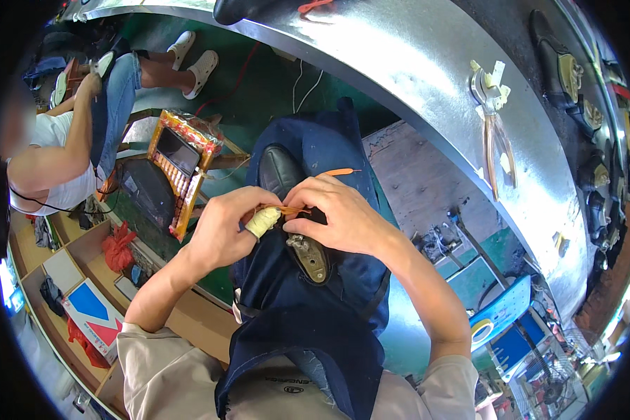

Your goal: Lasting shoes on a production line using lasting pliers and a hammer.

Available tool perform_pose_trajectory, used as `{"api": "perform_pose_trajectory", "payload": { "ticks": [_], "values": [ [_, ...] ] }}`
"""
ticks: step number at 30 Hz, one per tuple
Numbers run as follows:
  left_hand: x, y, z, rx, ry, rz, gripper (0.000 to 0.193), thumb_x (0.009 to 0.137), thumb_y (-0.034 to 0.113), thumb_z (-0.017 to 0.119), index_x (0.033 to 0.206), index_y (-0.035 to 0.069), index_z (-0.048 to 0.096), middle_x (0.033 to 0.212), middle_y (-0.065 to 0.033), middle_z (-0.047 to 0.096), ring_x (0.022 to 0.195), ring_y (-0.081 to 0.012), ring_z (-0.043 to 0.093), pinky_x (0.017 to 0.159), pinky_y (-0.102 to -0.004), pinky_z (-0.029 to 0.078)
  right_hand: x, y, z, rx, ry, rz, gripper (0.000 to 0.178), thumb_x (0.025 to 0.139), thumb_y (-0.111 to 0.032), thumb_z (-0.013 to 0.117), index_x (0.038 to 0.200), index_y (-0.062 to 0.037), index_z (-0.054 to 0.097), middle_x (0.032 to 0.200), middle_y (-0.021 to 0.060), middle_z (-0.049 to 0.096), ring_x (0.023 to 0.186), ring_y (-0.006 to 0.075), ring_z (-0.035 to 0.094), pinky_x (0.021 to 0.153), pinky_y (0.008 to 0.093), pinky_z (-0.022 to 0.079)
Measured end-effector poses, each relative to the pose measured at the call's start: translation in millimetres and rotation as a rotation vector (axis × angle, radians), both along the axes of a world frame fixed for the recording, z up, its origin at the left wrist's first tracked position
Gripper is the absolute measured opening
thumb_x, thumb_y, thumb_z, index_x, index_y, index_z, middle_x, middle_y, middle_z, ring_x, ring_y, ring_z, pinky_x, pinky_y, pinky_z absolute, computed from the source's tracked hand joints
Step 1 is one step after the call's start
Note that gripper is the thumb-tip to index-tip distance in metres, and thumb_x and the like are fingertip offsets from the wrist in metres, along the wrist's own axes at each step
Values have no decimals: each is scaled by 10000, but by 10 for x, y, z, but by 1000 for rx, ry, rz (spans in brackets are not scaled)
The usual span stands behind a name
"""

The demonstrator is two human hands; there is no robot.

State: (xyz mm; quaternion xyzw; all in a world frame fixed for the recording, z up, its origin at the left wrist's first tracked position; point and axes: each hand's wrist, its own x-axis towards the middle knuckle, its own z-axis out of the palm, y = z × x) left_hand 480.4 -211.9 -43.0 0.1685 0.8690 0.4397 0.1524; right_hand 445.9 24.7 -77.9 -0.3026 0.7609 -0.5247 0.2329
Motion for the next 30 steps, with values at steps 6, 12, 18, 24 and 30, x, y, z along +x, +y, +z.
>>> {"api": "perform_pose_trajectory", "payload": {
  "ticks": [6,12,18,24,30],
  "values": [
    [-53,-89,-3,783,-1352,407,174,957,110,640,1102,15,650,780,77,456,604,-26,314,526,-207,232,165,27,-87,-27,87,-192,173,865,-58,781,1029,-51,728,956,70,733,869,222,685,729,338,534],
    [37,45,133,-156,-229,102,316,822,50,765,1117,107,668,736,-68,554,645,-216,626,596,-364,498,64,-69,8,-32,-522,-304,169,986,-104,602,1045,31,684,908,137,758,866,190,785,747,316,575],
    [55,8,28,-164,293,-178,433,669,23,754,1090,111,698,760,-60,602,699,-279,657,604,-391,516,-91,-88,3,155,-605,-132,109,994,-60,584,1019,27,645,897,84,727,794,125,708,748,269,541],
    [45,26,-51,-206,349,-114,392,721,-4,725,1101,81,684,747,-46,602,684,-243,653,618,-383,518,-296,-93,-196,41,-1037,-59,158,987,-60,579,1123,15,609,928,72,711,798,116,676,768,259,533],
    [52,-71,-19,530,-1224,165,171,1028,110,576,1149,27,662,769,76,531,602,-22,412,518,-221,327,32,44,32,-158,-702,-150,193,1006,-193,662,1099,-24,676,970,51,722,911,159,704,820,292,557]
  ]
}}
